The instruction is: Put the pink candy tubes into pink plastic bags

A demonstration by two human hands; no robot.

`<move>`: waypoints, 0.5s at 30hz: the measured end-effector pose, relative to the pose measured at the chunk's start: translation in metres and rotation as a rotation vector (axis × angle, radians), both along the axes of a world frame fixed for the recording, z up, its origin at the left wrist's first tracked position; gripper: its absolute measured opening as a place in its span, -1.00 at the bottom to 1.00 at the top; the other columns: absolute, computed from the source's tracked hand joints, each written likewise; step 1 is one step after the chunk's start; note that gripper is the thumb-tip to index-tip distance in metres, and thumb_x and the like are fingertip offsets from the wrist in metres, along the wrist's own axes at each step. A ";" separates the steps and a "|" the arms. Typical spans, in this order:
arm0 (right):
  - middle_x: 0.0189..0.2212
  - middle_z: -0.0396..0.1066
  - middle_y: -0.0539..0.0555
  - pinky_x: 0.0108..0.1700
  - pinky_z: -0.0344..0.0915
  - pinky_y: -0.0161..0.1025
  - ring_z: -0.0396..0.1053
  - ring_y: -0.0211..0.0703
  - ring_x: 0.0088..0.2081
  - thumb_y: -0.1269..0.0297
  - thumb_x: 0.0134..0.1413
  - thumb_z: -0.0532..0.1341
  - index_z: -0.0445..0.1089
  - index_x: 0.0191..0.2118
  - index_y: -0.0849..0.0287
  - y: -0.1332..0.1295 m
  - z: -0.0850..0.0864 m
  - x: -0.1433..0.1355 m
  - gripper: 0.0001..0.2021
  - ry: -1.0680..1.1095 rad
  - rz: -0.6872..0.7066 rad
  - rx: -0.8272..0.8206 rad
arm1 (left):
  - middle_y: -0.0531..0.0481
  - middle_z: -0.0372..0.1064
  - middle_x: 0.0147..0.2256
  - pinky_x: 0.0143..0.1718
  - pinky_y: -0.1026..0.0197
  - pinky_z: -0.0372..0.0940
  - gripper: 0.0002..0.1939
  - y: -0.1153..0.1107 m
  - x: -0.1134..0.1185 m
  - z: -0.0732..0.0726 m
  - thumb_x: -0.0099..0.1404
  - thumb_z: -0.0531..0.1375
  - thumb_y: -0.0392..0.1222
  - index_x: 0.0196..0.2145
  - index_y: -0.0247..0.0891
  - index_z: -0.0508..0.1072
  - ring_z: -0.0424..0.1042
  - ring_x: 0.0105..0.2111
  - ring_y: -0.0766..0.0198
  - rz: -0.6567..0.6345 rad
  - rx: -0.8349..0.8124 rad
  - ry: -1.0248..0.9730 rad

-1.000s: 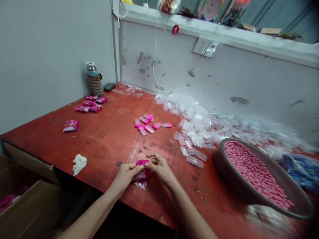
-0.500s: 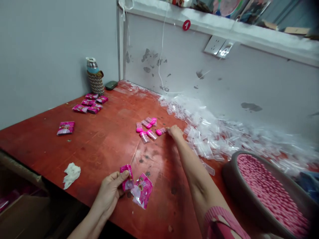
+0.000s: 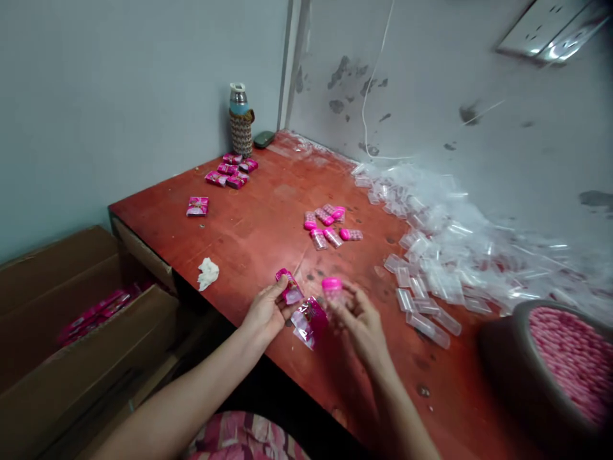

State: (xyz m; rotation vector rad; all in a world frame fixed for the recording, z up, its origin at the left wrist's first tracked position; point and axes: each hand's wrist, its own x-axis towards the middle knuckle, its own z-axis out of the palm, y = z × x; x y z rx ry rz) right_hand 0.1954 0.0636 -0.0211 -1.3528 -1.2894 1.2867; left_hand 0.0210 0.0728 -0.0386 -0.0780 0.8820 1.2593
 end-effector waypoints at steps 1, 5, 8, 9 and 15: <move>-0.57 0.27 -0.07 -0.65 0.15 -0.37 0.19 -0.31 -0.65 0.18 -0.04 0.18 0.14 -0.02 0.09 -0.020 0.000 -0.013 -0.57 0.089 -0.007 -0.036 | -0.01 0.38 -0.51 -0.41 0.16 0.38 -0.94 -0.001 0.002 0.000 0.11 0.18 -0.30 -0.43 -0.34 0.35 0.41 -0.50 0.29 0.009 0.009 -0.008; -0.59 0.24 -0.10 -0.68 0.18 -0.41 0.22 -0.31 -0.62 0.22 -0.08 0.22 0.10 -0.03 0.06 -0.061 -0.001 -0.047 -0.55 0.246 -0.099 -0.072 | 0.00 0.37 -0.52 -0.48 0.23 0.37 -0.91 -0.005 0.008 0.003 0.08 0.21 -0.28 -0.44 -0.34 0.35 0.40 -0.51 0.30 0.015 0.030 -0.001; -0.58 0.24 -0.10 -0.68 0.19 -0.42 0.22 -0.31 -0.62 0.24 -0.07 0.22 0.09 -0.04 0.06 -0.068 0.000 -0.053 -0.56 0.272 -0.119 -0.052 | 0.00 0.37 -0.52 -0.49 0.27 0.35 -0.91 -0.010 0.012 0.008 0.08 0.22 -0.29 -0.45 -0.35 0.35 0.40 -0.52 0.32 0.001 0.068 -0.006; -0.57 0.25 -0.09 -0.67 0.19 -0.41 0.22 -0.32 -0.62 0.24 -0.06 0.21 0.08 -0.05 0.06 -0.069 0.000 -0.053 -0.57 0.268 -0.127 -0.037 | -0.01 0.37 -0.52 -0.49 0.28 0.35 -0.91 -0.012 0.013 0.010 0.08 0.21 -0.30 -0.45 -0.35 0.35 0.40 -0.53 0.33 -0.006 0.086 -0.014; -0.51 0.29 -0.06 -0.65 0.24 -0.40 0.24 -0.32 -0.61 0.24 -0.05 0.20 0.05 -0.01 0.06 -0.072 -0.001 -0.056 -0.54 0.216 -0.179 0.020 | 0.00 0.37 -0.56 -0.54 0.31 0.32 -0.88 -0.022 0.019 0.015 0.05 0.23 -0.27 -0.49 -0.35 0.34 0.37 -0.58 0.35 -0.064 0.168 0.010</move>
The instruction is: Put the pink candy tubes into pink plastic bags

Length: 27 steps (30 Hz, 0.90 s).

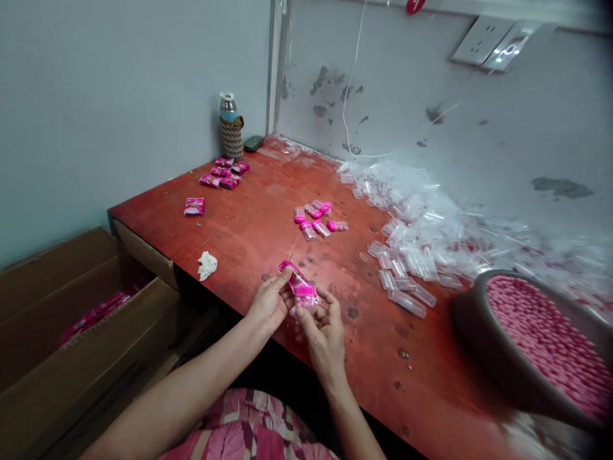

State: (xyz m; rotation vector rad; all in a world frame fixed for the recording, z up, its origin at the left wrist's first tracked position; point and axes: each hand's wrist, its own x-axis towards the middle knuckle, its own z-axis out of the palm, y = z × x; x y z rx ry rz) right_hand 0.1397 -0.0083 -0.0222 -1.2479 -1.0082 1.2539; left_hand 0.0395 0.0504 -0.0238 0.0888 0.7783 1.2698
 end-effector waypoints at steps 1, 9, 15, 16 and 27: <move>-0.51 0.29 -0.06 -0.65 0.24 -0.39 0.24 -0.32 -0.61 0.24 -0.04 0.20 0.05 -0.01 0.07 0.000 0.000 0.000 -0.54 0.010 -0.012 0.003 | 0.00 0.37 -0.56 -0.54 0.31 0.32 -0.87 -0.001 0.000 0.000 0.05 0.23 -0.26 -0.49 -0.35 0.34 0.38 -0.57 0.35 -0.012 0.011 0.008; -0.47 0.33 -0.05 -0.60 0.25 -0.39 0.28 -0.31 -0.57 0.27 -0.06 0.20 0.04 0.01 0.06 -0.002 -0.002 -0.004 -0.51 0.004 -0.026 0.051 | 0.00 0.40 -0.50 -0.46 0.32 0.33 -0.84 -0.011 -0.006 0.008 0.02 0.26 -0.30 -0.41 -0.35 0.36 0.39 -0.54 0.36 -0.141 0.165 0.078; -0.43 0.39 0.00 -0.41 0.31 -0.27 0.35 -0.20 -0.46 0.26 -0.10 0.22 0.05 0.04 0.06 -0.003 -0.005 -0.006 -0.46 -0.080 -0.079 0.096 | -0.04 0.38 -0.55 -0.49 0.29 0.31 -0.81 -0.017 -0.007 0.009 0.02 0.25 -0.20 -0.46 -0.41 0.38 0.37 -0.56 0.33 -0.263 0.150 0.156; -0.44 0.39 -0.01 -0.37 0.32 -0.25 0.36 -0.19 -0.44 0.27 -0.10 0.22 0.05 0.04 0.06 -0.002 -0.005 -0.006 -0.46 -0.100 -0.078 0.106 | -0.04 0.38 -0.55 -0.49 0.28 0.30 -0.80 -0.017 -0.008 0.008 0.02 0.26 -0.20 -0.46 -0.41 0.39 0.36 -0.57 0.33 -0.275 0.152 0.162; -0.50 0.32 -0.07 -0.59 0.23 -0.39 0.28 -0.29 -0.57 0.26 -0.10 0.24 -0.07 0.09 0.01 0.002 -0.006 0.000 -0.36 0.132 0.069 0.030 | -0.02 0.40 -0.54 -0.49 0.35 0.24 -0.84 -0.013 -0.019 0.012 -0.04 0.28 -0.25 -0.48 -0.41 0.46 0.35 -0.57 0.38 -0.381 0.282 0.329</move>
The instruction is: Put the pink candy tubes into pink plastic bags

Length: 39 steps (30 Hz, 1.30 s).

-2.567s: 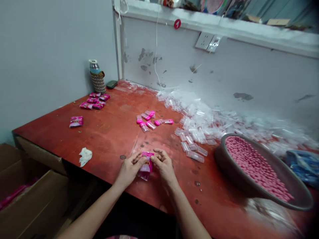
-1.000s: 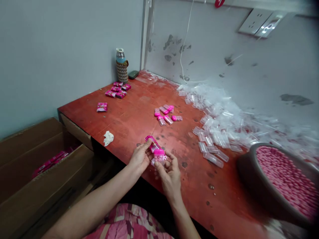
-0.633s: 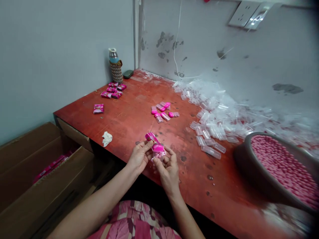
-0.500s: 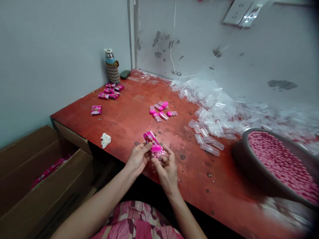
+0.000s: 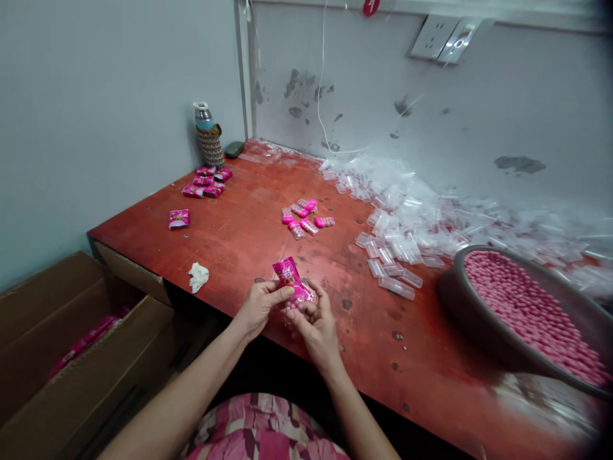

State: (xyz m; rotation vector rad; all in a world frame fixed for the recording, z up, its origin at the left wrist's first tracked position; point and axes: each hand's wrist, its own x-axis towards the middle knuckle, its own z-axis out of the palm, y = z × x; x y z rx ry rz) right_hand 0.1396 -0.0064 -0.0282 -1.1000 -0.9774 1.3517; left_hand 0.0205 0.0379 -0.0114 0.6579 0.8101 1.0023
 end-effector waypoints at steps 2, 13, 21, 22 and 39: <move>-0.50 0.31 -0.07 -0.52 0.27 -0.37 0.31 -0.26 -0.51 0.28 -0.14 0.26 -0.04 0.09 0.02 0.001 -0.001 0.000 -0.35 -0.041 -0.045 0.023 | -0.03 0.40 -0.54 -0.47 0.35 0.25 -0.85 -0.002 0.001 -0.001 -0.04 0.28 -0.25 -0.50 -0.41 0.46 0.35 -0.56 0.38 0.016 -0.024 -0.014; -0.51 0.33 -0.09 -0.50 0.28 -0.38 0.31 -0.30 -0.52 0.32 -0.12 0.27 -0.03 0.08 0.02 0.001 -0.004 0.000 -0.36 0.010 -0.053 0.016 | -0.05 0.40 -0.52 -0.47 0.30 0.24 -0.81 -0.007 0.005 -0.010 -0.02 0.27 -0.20 -0.46 -0.40 0.46 0.37 -0.53 0.30 0.054 0.038 0.141; -0.64 0.32 -0.12 -0.69 0.16 -0.46 0.25 -0.33 -0.67 0.34 -0.10 0.26 -0.06 0.06 0.06 0.007 -0.007 0.006 -0.39 0.245 0.048 -0.039 | 0.00 0.29 -0.65 -0.60 0.23 0.24 -0.80 -0.014 0.008 -0.006 0.08 0.19 -0.18 -0.52 -0.42 0.43 0.28 -0.66 0.33 -0.140 0.012 -0.049; -0.61 0.35 -0.10 -0.65 0.21 -0.44 0.28 -0.32 -0.64 0.35 -0.10 0.25 -0.04 0.05 0.06 0.006 -0.007 0.006 -0.40 0.253 0.051 -0.042 | 0.00 0.29 -0.65 -0.61 0.26 0.23 -0.80 -0.013 0.006 -0.006 0.08 0.19 -0.18 -0.53 -0.42 0.43 0.27 -0.66 0.35 -0.118 -0.009 -0.063; -0.51 0.41 -0.01 -0.48 0.32 -0.29 0.37 -0.23 -0.53 0.29 -0.08 0.24 0.15 -0.13 0.15 0.015 -0.003 0.008 -0.64 0.132 0.008 -0.036 | -0.05 0.46 -0.32 -0.13 0.07 0.27 -0.80 -0.019 -0.078 0.020 0.11 0.18 -0.11 -0.39 -0.31 0.44 0.41 -0.25 0.18 0.693 0.193 -0.031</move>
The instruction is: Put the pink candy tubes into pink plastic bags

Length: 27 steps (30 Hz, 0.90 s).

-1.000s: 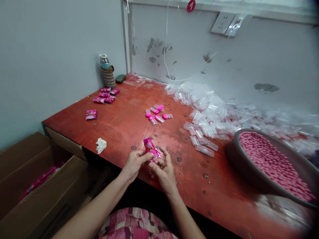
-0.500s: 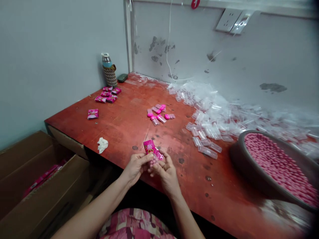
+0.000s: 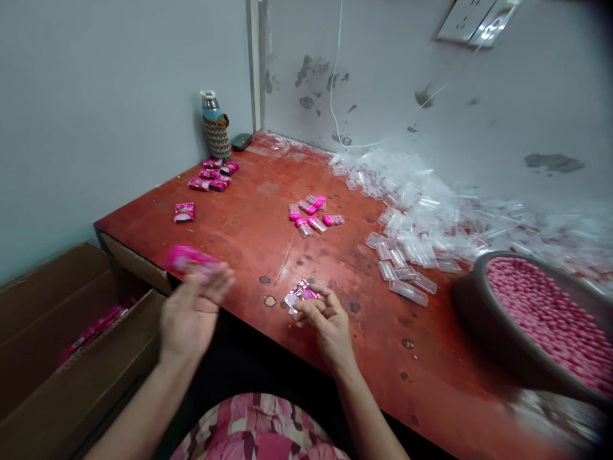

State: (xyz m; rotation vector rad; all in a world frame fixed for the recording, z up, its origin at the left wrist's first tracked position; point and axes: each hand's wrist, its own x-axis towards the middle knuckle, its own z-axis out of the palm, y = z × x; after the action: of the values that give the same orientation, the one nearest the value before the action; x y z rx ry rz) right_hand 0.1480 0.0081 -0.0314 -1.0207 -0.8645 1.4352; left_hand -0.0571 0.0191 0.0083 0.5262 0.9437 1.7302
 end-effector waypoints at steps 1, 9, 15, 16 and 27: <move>-0.52 0.41 -0.01 -0.49 0.31 -0.30 0.36 -0.25 -0.55 0.28 -0.07 0.23 0.17 -0.16 0.17 0.001 -0.002 0.006 -0.68 -0.023 -0.024 -0.006 | -0.07 0.46 -0.30 -0.12 0.06 0.27 -0.68 0.002 -0.014 0.001 0.13 0.12 0.01 -0.34 -0.31 0.44 0.41 -0.24 0.17 0.129 0.050 0.044; -0.55 0.37 -0.03 -0.57 0.26 -0.39 0.33 -0.32 -0.58 0.22 -0.04 0.20 0.25 -0.24 0.17 0.002 -0.015 0.033 -0.77 -0.128 -0.089 -0.061 | -0.14 0.25 0.00 0.06 -0.04 0.03 -0.57 0.024 0.035 -0.054 0.14 0.12 -0.05 -0.04 -0.24 0.32 0.18 0.03 0.09 -0.334 0.240 1.336; -0.55 0.36 -0.06 -0.55 0.24 -0.42 0.32 -0.35 -0.58 0.22 -0.04 0.19 0.27 -0.25 0.16 -0.003 -0.013 0.041 -0.79 -0.206 -0.091 -0.085 | -0.01 0.26 0.00 0.08 -0.15 -0.10 -0.68 0.035 0.079 -0.084 0.23 0.02 -0.08 -0.08 -0.14 0.36 0.05 0.09 0.05 -0.430 0.376 1.792; -0.55 0.36 -0.05 -0.55 0.23 -0.42 0.31 -0.35 -0.58 0.22 -0.04 0.19 0.27 -0.25 0.16 -0.003 -0.014 0.043 -0.79 -0.217 -0.095 -0.086 | 0.00 0.28 -0.02 0.08 -0.15 -0.10 -0.69 0.036 0.079 -0.085 0.24 0.01 -0.10 -0.10 -0.14 0.37 0.05 0.09 0.06 -0.409 0.369 1.790; -0.46 0.35 -0.03 -0.41 0.26 -0.34 0.32 -0.28 -0.44 0.25 -0.16 0.26 0.22 -0.19 0.18 0.022 -0.017 0.019 -0.65 -0.209 -0.175 -0.027 | -0.02 0.36 -0.10 0.10 0.00 -0.08 -0.75 0.023 0.086 -0.068 0.15 0.11 -0.23 -0.19 -0.09 0.44 0.16 0.04 0.15 -0.363 0.278 1.104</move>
State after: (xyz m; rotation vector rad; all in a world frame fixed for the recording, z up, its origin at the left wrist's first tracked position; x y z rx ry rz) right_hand 0.1673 0.0300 -0.0483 -1.2516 -0.8840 1.2102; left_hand 0.0285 0.0422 -0.0593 1.8195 1.2226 1.1693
